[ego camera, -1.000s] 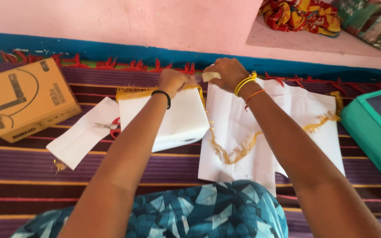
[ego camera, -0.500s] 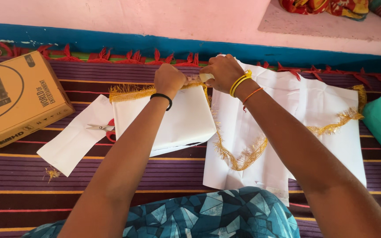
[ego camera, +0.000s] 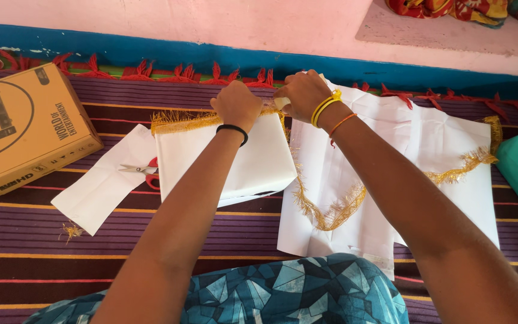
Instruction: The person sits on a striped mat and uses scissors and clear tape to attach a gold tinsel trim to the edges of white paper-wrapped items. They repeatedly cut tape, press it onto the trim, and smooth the trim along the paper edges.
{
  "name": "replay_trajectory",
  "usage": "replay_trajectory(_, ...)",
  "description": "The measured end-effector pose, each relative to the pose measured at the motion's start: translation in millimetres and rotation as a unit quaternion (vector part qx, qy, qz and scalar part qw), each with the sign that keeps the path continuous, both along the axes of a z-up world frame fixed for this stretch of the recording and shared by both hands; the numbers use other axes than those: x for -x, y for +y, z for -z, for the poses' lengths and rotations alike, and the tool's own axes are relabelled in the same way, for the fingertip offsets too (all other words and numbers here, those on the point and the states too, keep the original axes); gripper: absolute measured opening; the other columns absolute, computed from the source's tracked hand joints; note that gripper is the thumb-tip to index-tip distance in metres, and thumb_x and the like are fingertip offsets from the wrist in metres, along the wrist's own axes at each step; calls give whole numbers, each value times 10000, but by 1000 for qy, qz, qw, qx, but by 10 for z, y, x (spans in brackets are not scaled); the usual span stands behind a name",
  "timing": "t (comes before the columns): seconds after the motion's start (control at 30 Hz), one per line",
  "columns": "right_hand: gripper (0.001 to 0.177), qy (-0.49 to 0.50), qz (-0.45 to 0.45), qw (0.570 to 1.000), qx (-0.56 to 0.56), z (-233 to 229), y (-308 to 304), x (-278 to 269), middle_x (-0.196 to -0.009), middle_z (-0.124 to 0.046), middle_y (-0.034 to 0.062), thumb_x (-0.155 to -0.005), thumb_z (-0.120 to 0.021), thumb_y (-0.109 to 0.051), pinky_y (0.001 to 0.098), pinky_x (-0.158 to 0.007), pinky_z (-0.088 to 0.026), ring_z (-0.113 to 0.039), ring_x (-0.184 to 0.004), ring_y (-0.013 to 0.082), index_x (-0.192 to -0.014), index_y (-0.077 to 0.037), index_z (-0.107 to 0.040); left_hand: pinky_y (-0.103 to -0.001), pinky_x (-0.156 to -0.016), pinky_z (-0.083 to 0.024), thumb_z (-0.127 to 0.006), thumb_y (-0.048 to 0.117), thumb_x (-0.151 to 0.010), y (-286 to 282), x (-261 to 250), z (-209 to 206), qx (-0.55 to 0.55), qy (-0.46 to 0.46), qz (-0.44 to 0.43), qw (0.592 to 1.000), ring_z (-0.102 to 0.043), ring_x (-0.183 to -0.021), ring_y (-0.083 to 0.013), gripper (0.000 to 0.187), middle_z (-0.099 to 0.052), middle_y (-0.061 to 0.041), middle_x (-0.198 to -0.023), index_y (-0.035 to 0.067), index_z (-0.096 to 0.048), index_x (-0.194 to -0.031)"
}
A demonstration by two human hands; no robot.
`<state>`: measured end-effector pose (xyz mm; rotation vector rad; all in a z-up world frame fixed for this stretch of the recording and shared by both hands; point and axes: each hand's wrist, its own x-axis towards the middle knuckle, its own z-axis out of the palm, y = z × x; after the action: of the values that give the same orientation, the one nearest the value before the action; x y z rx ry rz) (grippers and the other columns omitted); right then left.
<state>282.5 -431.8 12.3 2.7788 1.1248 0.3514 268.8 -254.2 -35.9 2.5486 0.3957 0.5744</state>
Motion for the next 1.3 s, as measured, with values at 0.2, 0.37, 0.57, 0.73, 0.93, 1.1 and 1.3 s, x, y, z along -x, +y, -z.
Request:
replay_trajectory(0.2,291,-2,-11,1000,15,42,30,-60,-900,-677,36,-774,-821,-277,418,-805,-449,-647,-939,254,-1061,-323,-807,-441,-830,-348,-761,217,-761,-18,92,-48,9,75,-5,997,-662,-770,-309,94,-725,-89,-738,137,-719,-736)
replay_trajectory(0.37,301,-7,-19,1000,23,75,25,-91,-898,-680,33,-773,-823,-272,420,-838,-452,-653,-950,244,-1071,-306,-806,-466,-851,-350,-812,295,-751,-13,36,-11,14,100,-20,995,-653,-905,-321,173,-724,-85,-795,141,-738,-780)
replay_trajectory(0.57,277,-11,-20,1000,9,123,8,-76,-910,-683,25,-764,-838,-265,425,-831,-452,-652,-959,235,-1039,-291,-810,-503,-841,-357,-795,237,-782,-16,-61,149,-18,62,-37,997,-627,-977,-341,171,-722,-95,-923,123,-722,-887)
replay_trajectory(0.73,265,-13,-20,1000,5,143,-4,-76,-912,-680,18,-744,-860,-287,430,-828,-450,-651,-963,232,-1005,-281,-812,-487,-884,-309,-744,119,-790,-67,60,153,-1,-38,41,998,-534,-1038,-304,189,-658,-42,-1025,233,-783,-934)
replay_trajectory(0.93,243,-5,-18,1000,-3,161,-10,-78,-913,-683,11,-752,-858,-288,439,-847,-455,-651,-969,231,-992,-295,-817,-499,-925,-263,-711,130,-841,-89,177,224,-69,-59,126,988,-483,-1040,-297,207,-638,-42,-990,276,-850,-888)
replay_trajectory(1.1,283,17,-15,1000,-14,126,-13,-74,-934,-685,18,-763,-846,-276,439,-840,-469,-653,-970,238,-1043,-294,-809,-494,-974,-261,-663,82,-868,-96,164,390,-118,-69,130,982,-509,-1050,-266,262,-650,-23,-993,258,-850,-921)
replay_trajectory(1.3,310,53,-25,998,-4,91,-88,-61,-959,-682,58,-798,-818,-290,449,-834,-486,-647,-995,256,-1101,-243,-775,-510,-955,-254,-626,77,-879,-42,213,516,-113,-76,159,978,-510,-1004,-275,283,-630,-44,-952,239,-824,-999)
